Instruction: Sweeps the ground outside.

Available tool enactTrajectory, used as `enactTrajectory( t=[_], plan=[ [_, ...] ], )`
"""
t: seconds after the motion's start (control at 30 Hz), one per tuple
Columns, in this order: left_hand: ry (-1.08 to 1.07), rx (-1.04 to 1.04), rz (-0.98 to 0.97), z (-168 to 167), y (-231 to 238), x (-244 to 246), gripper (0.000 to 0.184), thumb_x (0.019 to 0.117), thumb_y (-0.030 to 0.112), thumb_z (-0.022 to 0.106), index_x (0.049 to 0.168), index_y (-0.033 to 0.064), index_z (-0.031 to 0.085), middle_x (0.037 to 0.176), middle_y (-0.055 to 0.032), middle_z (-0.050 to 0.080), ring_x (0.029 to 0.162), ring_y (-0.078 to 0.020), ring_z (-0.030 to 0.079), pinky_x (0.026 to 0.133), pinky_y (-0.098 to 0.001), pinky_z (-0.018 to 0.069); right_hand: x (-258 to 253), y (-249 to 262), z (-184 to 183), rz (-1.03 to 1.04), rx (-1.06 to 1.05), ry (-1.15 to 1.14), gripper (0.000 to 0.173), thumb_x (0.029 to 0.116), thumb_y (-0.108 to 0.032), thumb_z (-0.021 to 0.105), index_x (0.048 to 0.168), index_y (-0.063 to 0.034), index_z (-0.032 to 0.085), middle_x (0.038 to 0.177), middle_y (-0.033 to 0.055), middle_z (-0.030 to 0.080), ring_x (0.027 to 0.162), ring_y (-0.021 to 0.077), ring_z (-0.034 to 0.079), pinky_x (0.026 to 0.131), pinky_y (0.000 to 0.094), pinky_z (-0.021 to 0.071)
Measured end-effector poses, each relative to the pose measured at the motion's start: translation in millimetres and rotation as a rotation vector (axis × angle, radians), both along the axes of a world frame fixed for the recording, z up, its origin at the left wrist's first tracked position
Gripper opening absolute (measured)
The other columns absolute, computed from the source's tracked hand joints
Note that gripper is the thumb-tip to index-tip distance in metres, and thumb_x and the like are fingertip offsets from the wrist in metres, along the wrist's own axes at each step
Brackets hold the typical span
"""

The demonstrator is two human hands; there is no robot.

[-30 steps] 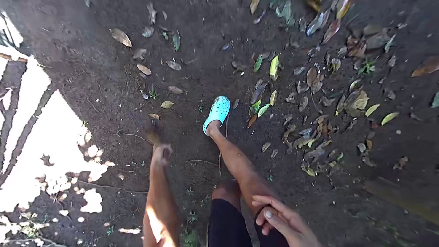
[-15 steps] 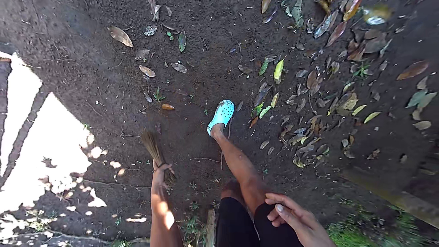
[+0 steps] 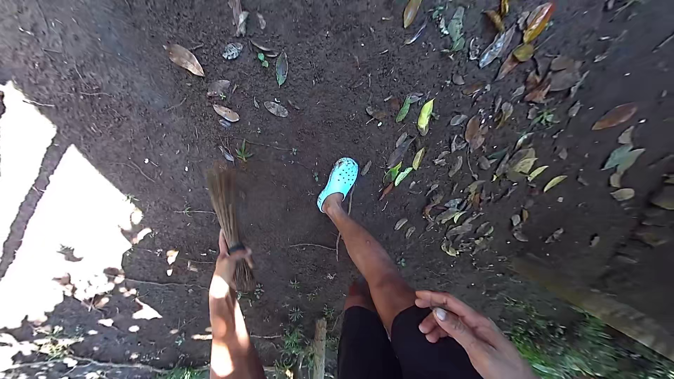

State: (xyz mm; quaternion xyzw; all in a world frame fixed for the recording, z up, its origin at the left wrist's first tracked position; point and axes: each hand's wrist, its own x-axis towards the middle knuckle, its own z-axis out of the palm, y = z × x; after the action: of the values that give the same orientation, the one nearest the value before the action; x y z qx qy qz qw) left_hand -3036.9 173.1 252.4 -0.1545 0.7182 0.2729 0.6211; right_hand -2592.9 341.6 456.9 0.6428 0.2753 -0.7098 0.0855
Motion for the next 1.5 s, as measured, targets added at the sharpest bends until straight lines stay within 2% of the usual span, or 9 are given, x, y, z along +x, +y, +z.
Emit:
enactTrajectory(
  t=[0.1,0.27,0.5,0.67,0.77,0.87,1.13,1.33,1.5],
  plan=[
    [0.102,-0.181,0.151,-70.2,91.2,19.6,0.068,0.0883,0.000,0.064,0.147,0.0167,0.034,0.081,-0.0095,0.063,0.058,-0.0162,0.061,0.050,-0.0326,0.0537,-5.7,0.9,-5.8,-0.002,0.019,0.001,0.036,0.1071,-0.026,0.050,0.133,-0.0031,0.060,0.123,0.0134,0.067,0.086,0.0247,0.073,0.074,0.0404,0.0653],
    [-0.201,0.233,0.004,-84.4,247.2,139.8,0.129,0.0719,-0.010,0.071,0.161,0.0403,-0.007,0.097,-0.0198,0.062,0.056,-0.0256,0.062,0.048,-0.0419,0.0572,-24.0,16.1,-4.3,-0.026,0.051,-0.013,0.038,0.1070,-0.029,0.051,0.134,-0.0037,0.061,0.124,0.0137,0.067,0.086,0.0257,0.073,0.073,0.0406,0.0658],
    [-0.162,0.295,-0.091,25.7,181.0,26.9,0.108,0.0788,0.002,0.073,0.161,0.0399,0.013,0.092,-0.0103,0.062,0.063,-0.0203,0.063,0.052,-0.0367,0.0583,-29.5,53.3,10.0,-0.057,0.104,-0.028,0.039,0.1070,-0.029,0.050,0.135,-0.0032,0.060,0.124,0.0138,0.066,0.086,0.0246,0.073,0.074,0.0398,0.0656],
    [0.254,-0.067,-0.159,-51.3,173.4,-111.0,0.099,0.0845,0.003,0.069,0.162,0.0277,0.012,0.096,-0.0120,0.065,0.066,-0.0179,0.064,0.056,-0.0377,0.0569,-42.6,39.6,-12.5,-0.054,0.085,-0.028,0.038,0.1057,-0.029,0.050,0.134,-0.0055,0.061,0.123,0.0124,0.067,0.085,0.0241,0.073,0.072,0.0394,0.0656],
    [0.209,-0.038,-0.121,-100.9,287.0,-76.4,0.090,0.0819,-0.001,0.068,0.156,0.0223,0.022,0.090,-0.0112,0.063,0.063,-0.0179,0.062,0.053,-0.0343,0.0543,-67.7,34.1,-12.9,-0.114,0.051,-0.058,0.037,0.1065,-0.028,0.050,0.133,-0.0045,0.061,0.123,0.0128,0.068,0.085,0.0243,0.074,0.073,0.0400,0.0657],
    [-0.041,0.174,-0.130,-119.5,387.8,12.7,0.124,0.0744,-0.009,0.068,0.160,0.0352,-0.009,0.093,-0.0164,0.062,0.060,-0.0248,0.064,0.050,-0.0399,0.0574,-99.9,41.9,-6.2,-0.202,0.055,-0.094,0.038,0.1070,-0.027,0.048,0.135,-0.0033,0.060,0.124,0.0147,0.067,0.087,0.0267,0.074,0.074,0.0417,0.0658],
    [-0.227,0.205,-0.213,31.0,245.0,-86.4,0.116,0.0771,0.001,0.072,0.162,0.0406,0.004,0.092,-0.0114,0.061,0.062,-0.0212,0.062,0.050,-0.0377,0.0576,-154.2,66.8,21.1,-0.307,0.099,-0.126,0.038,0.1073,-0.025,0.046,0.135,-0.0026,0.059,0.125,0.0157,0.066,0.086,0.0279,0.073,0.073,0.0426,0.0656],
    [-0.084,-0.119,-0.100,-38.4,241.1,-99.0,0.078,0.0871,-0.003,0.063,0.152,0.0211,0.027,0.076,-0.0087,0.061,0.055,-0.0170,0.061,0.050,-0.0338,0.0550,-201.0,62.5,13.6,-0.292,0.078,-0.042,0.039,0.1065,-0.031,0.050,0.134,-0.0054,0.062,0.123,0.0129,0.067,0.087,0.0260,0.073,0.072,0.0414,0.0658],
    [-0.458,0.304,-0.487,-40.6,316.4,-45.1,0.120,0.0765,0.002,0.075,0.162,0.0465,0.004,0.090,-0.0101,0.062,0.058,-0.0180,0.058,0.047,-0.0343,0.0529,-209.1,66.5,24.5,-0.336,0.092,-0.089,0.040,0.1074,-0.032,0.048,0.135,-0.0058,0.061,0.124,0.0144,0.067,0.087,0.0279,0.073,0.073,0.0423,0.0660]
  ],
)
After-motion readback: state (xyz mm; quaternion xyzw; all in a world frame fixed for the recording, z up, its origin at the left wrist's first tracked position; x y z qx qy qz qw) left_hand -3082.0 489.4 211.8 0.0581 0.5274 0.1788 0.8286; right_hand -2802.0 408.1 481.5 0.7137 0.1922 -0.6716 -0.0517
